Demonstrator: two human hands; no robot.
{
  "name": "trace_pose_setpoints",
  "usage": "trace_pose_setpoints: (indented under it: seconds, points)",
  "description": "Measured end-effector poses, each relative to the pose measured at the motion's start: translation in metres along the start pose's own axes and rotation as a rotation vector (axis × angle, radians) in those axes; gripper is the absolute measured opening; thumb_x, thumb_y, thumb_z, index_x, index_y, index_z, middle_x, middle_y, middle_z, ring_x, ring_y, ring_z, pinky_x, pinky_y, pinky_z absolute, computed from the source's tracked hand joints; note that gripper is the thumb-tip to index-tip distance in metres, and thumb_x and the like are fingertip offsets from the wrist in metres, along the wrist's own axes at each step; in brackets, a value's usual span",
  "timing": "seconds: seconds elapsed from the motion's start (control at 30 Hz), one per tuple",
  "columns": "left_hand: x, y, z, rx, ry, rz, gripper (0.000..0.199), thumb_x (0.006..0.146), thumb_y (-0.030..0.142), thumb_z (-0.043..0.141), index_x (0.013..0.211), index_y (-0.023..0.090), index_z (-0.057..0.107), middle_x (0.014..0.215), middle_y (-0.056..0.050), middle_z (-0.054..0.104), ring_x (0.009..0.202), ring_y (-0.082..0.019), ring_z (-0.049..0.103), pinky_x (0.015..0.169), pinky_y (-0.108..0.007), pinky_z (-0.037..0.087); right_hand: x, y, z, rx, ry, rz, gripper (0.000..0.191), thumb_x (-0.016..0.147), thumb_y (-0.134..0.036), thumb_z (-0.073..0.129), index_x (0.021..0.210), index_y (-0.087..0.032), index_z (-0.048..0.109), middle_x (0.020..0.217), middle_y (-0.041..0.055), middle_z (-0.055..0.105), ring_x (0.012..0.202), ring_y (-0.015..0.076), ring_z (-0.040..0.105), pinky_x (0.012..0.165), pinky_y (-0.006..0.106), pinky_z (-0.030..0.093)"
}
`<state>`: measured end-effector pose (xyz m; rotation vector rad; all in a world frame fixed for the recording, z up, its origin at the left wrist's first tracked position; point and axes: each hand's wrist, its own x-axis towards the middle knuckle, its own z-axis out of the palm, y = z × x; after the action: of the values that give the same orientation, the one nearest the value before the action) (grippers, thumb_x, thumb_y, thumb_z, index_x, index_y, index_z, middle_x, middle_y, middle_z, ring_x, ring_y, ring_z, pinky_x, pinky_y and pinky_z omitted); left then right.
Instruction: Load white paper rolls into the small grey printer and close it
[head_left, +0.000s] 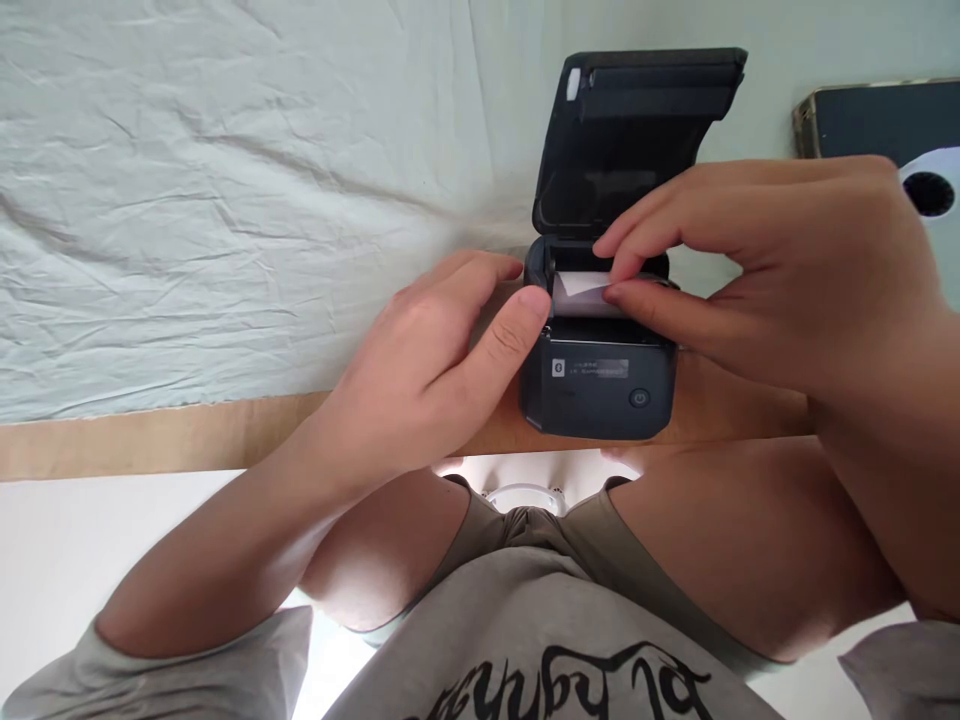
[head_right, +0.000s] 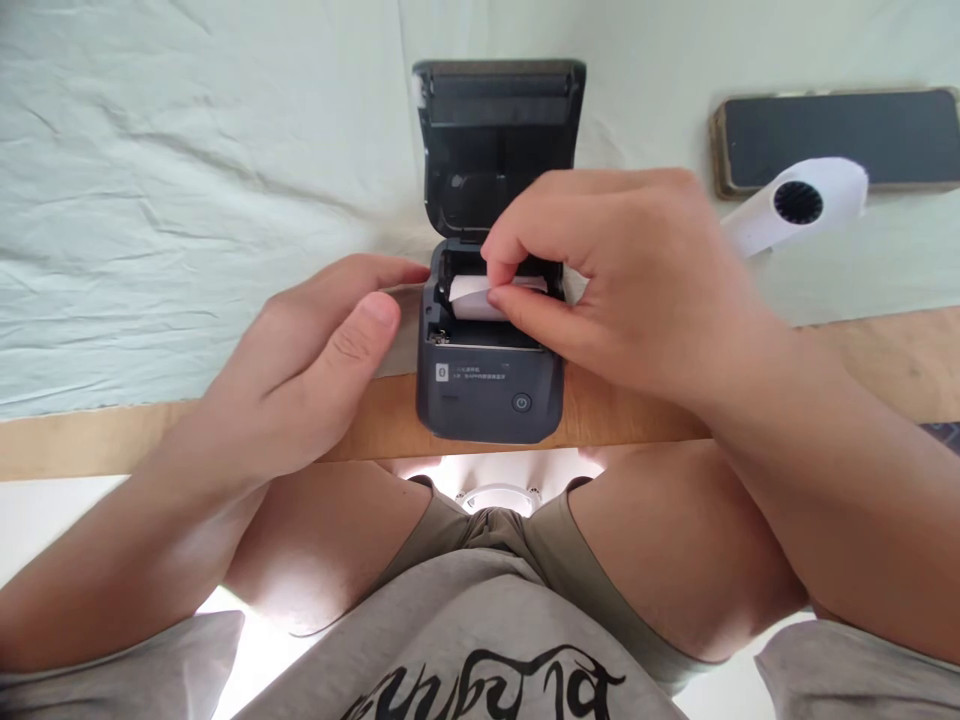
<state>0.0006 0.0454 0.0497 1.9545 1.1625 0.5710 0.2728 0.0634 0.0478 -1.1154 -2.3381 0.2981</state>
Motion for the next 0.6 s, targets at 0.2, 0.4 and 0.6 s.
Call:
trace_pose_setpoints:
  seconds: [0.2,0.4,0.6]
  points:
    - [0.002,0.001,0.003,0.063,-0.033,-0.023,0.041,0.116,0.061,0.051,0.124,0.027,0.074,0.134,-0.008,0.083,0.125,-0.033,0.078,0.108,-0.056,0.064,-0.009,-0.020,-0.002,0.056,0.065,-0.168,0.011,0.098,-0.017,0.071,0.093,-0.025,0.066,0.097,-0.0075,0.076,0.085,0.0064,0.067,0.064,0.028,0.047]
    - [0.006,0.005,0.011,0.186,0.005,-0.032,0.043,0.107,0.059,0.062,0.129,0.025,0.076,0.128,-0.009,0.084,0.125,-0.038,0.077,0.109,-0.059,0.066,-0.016,-0.022,-0.007,0.095,-0.047,-0.129,0.013,0.106,-0.031,0.072,0.094,-0.028,0.075,0.096,-0.0029,0.072,0.082,0.0068,0.064,0.065,0.028,0.049]
    - [0.007,0.008,0.013,0.222,-0.023,-0.071,0.051,0.099,0.055,0.065,0.136,0.022,0.074,0.137,-0.012,0.081,0.131,-0.039,0.074,0.115,-0.060,0.064,-0.021,-0.013,-0.004,0.024,0.237,0.083,0.019,0.113,-0.043,0.062,0.110,-0.028,0.072,0.109,0.0038,0.071,0.112,0.0139,0.067,0.086,0.038,0.051]
